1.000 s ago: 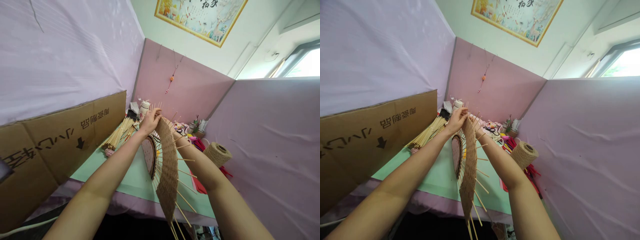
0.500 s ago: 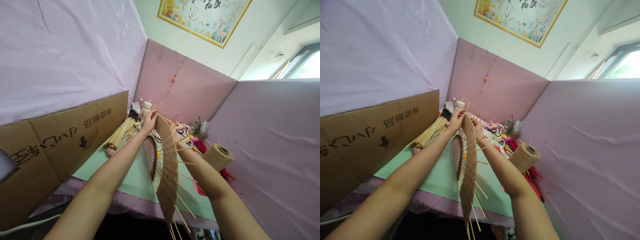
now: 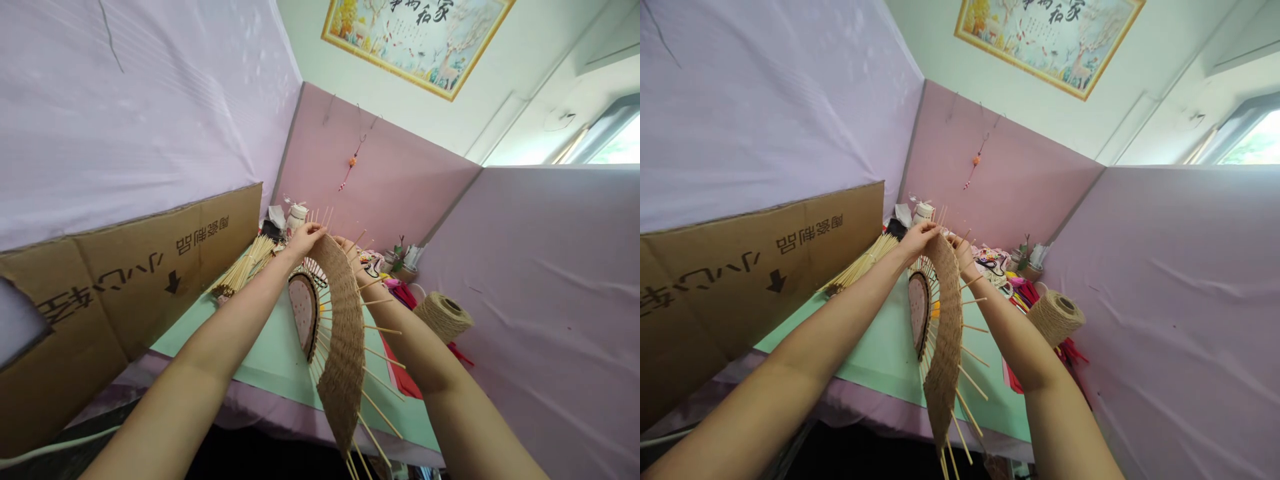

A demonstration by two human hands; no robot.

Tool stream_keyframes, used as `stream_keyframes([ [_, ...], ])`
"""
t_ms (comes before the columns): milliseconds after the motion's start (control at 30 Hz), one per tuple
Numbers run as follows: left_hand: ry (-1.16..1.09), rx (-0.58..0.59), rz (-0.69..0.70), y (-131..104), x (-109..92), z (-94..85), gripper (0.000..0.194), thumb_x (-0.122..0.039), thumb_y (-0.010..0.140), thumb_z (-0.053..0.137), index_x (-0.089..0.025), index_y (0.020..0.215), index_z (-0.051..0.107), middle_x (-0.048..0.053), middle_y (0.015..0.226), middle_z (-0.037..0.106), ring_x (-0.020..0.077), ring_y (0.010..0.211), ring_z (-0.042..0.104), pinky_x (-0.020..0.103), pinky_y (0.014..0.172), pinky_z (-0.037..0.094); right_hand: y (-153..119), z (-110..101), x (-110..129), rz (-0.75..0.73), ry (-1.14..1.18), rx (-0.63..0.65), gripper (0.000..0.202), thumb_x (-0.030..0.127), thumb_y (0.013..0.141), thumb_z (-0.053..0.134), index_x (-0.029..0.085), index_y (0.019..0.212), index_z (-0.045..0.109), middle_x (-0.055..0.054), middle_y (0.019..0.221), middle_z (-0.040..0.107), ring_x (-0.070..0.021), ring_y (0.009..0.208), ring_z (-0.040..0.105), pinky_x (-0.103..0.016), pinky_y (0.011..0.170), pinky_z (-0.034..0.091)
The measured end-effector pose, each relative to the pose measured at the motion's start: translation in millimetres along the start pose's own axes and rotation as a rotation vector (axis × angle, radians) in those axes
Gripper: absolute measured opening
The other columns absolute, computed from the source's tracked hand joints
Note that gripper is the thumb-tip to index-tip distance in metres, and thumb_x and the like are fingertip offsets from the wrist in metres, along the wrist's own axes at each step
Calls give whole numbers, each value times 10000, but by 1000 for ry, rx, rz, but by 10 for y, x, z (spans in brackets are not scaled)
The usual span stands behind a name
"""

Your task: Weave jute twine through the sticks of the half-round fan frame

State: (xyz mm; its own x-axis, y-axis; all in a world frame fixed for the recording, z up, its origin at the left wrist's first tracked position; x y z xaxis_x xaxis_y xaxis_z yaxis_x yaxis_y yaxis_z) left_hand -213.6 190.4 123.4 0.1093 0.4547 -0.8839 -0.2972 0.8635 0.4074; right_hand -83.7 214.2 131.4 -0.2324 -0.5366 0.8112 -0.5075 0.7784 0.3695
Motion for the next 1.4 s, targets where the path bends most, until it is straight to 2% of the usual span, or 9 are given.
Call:
stream_keyframes([
  [133,-6,-22,26,-57,-13,16,268,-381,702,721,-163,847,662,29,822,650,167,820,572,290,779,423,76,-183,-10,-20,-73,-102,322,494,721,577,173,701,590,3,592,571,-124,553,480,-241,522,399],
  [233,-10,-9,42,-101,-33,49,282,-384,688,733,-163,853,672,28,820,652,166,816,573,290,773,426,229,-297,70,-75,-150,-140,280,445,720,582,178,639,560,17,561,531,-119,552,453,-240,529,375],
  [400,-8,-13,71,-157,-74,64,284,-395,682,728,-178,858,674,22,816,644,165,814,566,286,769,419,498,-375,351,-212,-278,-105,127,304,704,598,178,690,616,-18,702,620,-152,693,540,-280,703,422],
  [533,-1,-44,101,-199,-99,44,250,-357,711,700,-182,887,674,35,904,654,163,850,565,285,796,424,587,-401,555,-305,-361,-63,87,262,709,601,189,691,645,-44,785,655,-178,797,569,-304,807,409],
  [733,52,-74,138,-222,-152,44,212,-330,737,694,-185,889,673,37,946,644,164,881,572,297,861,436,634,-464,620,-322,-667,-110,166,314,762,626,159,703,644,-2,613,589,-130,588,472,-259,629,364],
  [833,133,-83,153,-223,-176,55,188,-315,755,681,-191,896,662,30,947,633,159,879,579,299,878,441,672,-479,645,-368,-751,-58,155,284,804,591,151,744,645,-5,636,604,-126,594,475,-249,626,358],
  [1033,255,-56,214,-238,-219,94,156,-301,781,649,-191,888,619,26,942,573,139,842,558,289,876,448,663,-460,755,-574,-990,169,147,236,883,520,161,807,621,-78,844,656,-168,754,567,-258,709,396],
  [1200,357,-35,279,-246,-276,99,124,-285,799,624,-200,887,601,26,918,528,146,847,542,293,864,460,634,-482,812,-580,-1141,100,125,245,905,517,172,865,610,-84,839,660,-191,743,571,-270,675,377],
  [1400,431,18,306,-241,-324,113,115,-262,809,592,-194,902,601,24,881,516,162,875,540,300,858,461,636,-448,868,-695,-1102,168,162,146,897,455,165,914,615,-97,896,648,-201,829,567,-283,753,397],
])
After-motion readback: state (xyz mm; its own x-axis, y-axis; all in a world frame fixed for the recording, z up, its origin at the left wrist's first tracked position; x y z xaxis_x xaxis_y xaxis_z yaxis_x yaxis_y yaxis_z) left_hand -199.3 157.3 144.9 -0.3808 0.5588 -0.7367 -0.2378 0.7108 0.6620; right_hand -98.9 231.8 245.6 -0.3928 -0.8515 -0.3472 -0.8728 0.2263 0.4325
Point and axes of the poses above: each hand's wrist, its own y-axis towards the middle knuckle, its own z-axis out of the palm, x = y × z, the point moved 4 cm from there along y, towards the middle knuckle
